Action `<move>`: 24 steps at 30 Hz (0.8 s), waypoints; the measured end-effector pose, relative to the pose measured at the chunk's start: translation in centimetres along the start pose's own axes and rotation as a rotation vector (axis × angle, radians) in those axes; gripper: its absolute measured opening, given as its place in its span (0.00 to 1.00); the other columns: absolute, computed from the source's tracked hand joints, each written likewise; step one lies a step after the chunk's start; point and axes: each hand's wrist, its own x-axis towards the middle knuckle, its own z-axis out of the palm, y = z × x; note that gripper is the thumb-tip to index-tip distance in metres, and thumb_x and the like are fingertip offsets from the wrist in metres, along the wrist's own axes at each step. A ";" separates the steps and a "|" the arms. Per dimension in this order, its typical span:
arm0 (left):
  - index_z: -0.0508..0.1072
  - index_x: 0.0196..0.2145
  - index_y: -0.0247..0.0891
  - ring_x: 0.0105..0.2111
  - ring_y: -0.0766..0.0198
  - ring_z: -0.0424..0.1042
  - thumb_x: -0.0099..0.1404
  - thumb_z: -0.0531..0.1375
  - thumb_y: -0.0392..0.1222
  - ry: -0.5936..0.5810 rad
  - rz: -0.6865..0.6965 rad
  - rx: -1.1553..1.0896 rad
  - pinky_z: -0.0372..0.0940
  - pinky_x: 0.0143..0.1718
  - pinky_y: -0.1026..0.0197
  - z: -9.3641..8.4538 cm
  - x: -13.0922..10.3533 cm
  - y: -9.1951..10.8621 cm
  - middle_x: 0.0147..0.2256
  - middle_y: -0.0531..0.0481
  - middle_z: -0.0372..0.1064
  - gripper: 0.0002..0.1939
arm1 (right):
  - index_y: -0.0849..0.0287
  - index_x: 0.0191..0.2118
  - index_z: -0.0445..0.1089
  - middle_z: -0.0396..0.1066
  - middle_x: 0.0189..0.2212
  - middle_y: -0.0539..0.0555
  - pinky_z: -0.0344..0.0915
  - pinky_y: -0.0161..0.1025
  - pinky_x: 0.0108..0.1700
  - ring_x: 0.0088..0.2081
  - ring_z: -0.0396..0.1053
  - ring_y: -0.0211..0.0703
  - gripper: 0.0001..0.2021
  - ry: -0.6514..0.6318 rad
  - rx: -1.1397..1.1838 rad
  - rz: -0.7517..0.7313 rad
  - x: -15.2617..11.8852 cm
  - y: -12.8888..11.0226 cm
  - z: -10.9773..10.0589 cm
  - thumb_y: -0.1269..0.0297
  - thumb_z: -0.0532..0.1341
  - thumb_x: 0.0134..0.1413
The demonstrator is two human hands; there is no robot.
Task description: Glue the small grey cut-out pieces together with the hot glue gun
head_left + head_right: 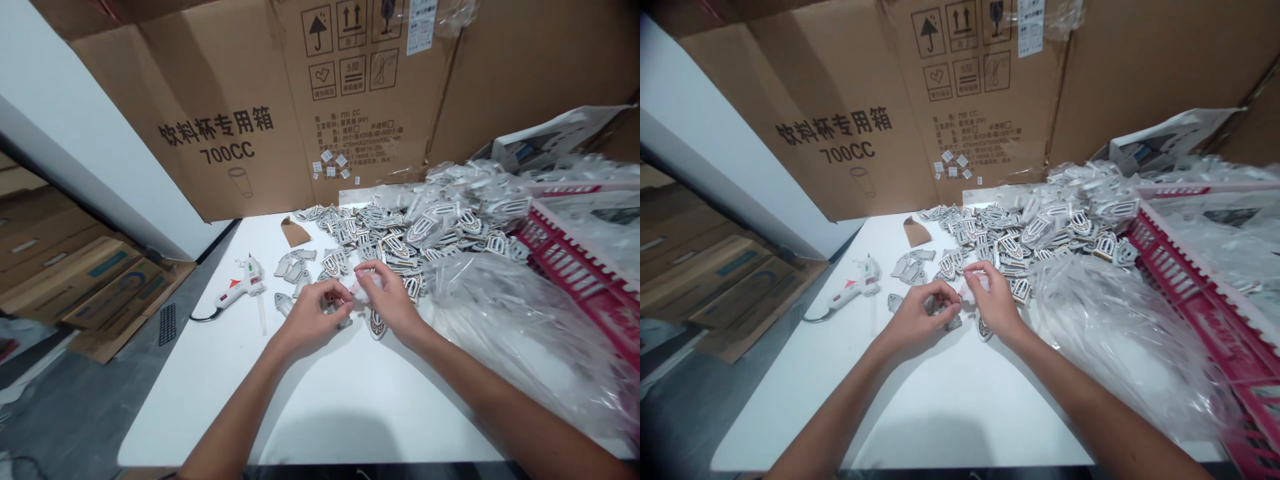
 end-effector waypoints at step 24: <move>0.78 0.39 0.41 0.49 0.46 0.68 0.63 0.69 0.41 0.143 0.006 0.550 0.57 0.52 0.41 2.5 0.1 -0.8 0.43 0.47 0.76 0.06 | 0.52 0.45 0.73 0.69 0.24 0.47 0.56 0.37 0.25 0.22 0.60 0.41 0.16 0.191 0.033 -0.044 0.6 0.6 -0.6 0.45 0.64 0.63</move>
